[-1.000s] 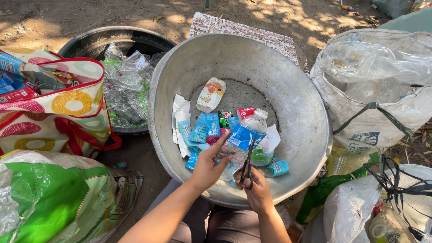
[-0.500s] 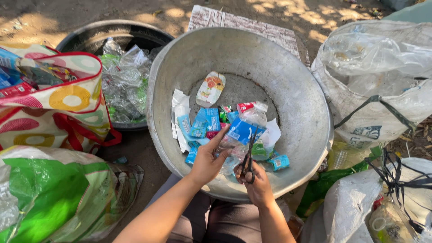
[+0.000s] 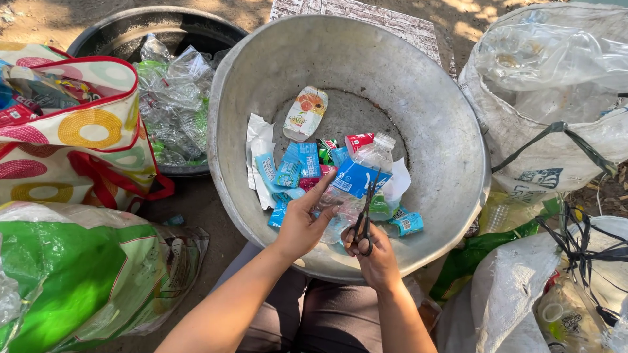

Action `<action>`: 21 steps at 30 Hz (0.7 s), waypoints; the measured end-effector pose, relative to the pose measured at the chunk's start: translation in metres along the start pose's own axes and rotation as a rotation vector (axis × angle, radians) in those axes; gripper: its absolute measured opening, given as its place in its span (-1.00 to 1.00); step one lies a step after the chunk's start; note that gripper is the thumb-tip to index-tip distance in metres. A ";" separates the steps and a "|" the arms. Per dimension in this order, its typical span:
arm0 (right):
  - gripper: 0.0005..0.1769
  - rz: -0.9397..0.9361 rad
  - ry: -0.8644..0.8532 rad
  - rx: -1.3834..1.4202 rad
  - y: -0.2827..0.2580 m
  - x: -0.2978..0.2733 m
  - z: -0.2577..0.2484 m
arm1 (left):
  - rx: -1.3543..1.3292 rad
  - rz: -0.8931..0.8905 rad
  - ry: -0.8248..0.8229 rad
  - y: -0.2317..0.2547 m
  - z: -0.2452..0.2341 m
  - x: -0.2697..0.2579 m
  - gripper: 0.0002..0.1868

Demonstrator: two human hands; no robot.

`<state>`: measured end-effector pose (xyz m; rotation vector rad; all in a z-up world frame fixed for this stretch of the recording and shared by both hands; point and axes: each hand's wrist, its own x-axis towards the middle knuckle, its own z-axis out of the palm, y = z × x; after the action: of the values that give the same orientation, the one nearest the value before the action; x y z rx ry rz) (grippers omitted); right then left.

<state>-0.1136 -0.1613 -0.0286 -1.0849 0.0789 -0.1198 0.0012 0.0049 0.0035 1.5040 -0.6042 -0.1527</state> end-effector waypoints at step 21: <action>-0.73 -0.145 0.098 -0.063 0.010 0.006 0.003 | -0.120 -0.085 0.005 -0.014 0.007 0.003 -0.25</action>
<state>-0.1071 -0.1548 -0.0361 -1.1467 0.0931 -0.3026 0.0043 -0.0042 -0.0089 1.4139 -0.5186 -0.2466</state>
